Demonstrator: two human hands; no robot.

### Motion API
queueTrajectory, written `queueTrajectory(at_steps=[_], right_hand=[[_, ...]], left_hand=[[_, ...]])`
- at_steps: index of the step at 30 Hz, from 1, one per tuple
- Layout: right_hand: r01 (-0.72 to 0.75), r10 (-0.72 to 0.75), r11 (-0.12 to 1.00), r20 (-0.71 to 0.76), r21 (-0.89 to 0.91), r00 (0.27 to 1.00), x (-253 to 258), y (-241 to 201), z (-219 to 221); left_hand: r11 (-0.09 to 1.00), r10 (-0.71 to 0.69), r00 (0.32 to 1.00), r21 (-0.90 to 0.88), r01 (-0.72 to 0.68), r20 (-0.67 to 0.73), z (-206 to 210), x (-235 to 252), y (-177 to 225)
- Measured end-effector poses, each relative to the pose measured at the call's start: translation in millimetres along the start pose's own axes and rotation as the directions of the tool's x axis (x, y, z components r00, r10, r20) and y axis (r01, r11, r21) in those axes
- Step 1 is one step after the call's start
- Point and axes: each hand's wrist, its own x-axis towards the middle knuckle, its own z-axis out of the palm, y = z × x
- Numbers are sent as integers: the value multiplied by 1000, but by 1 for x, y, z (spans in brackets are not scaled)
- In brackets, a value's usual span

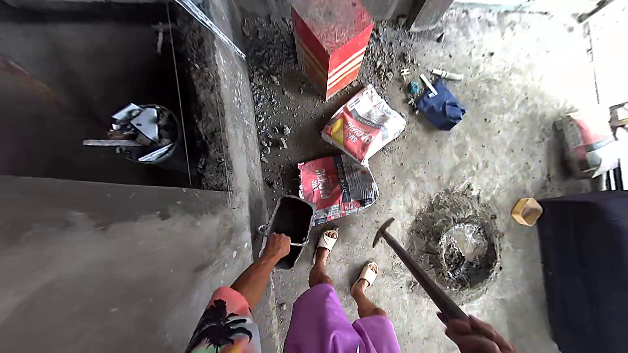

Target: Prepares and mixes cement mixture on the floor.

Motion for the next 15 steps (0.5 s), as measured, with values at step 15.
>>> queueTrajectory(at_steps=[15], right_hand=[[9,27,987,215,-163,976,230,124,134]], left_hand=[[984,-79,995,-162,69,-57,51,-66,-11]])
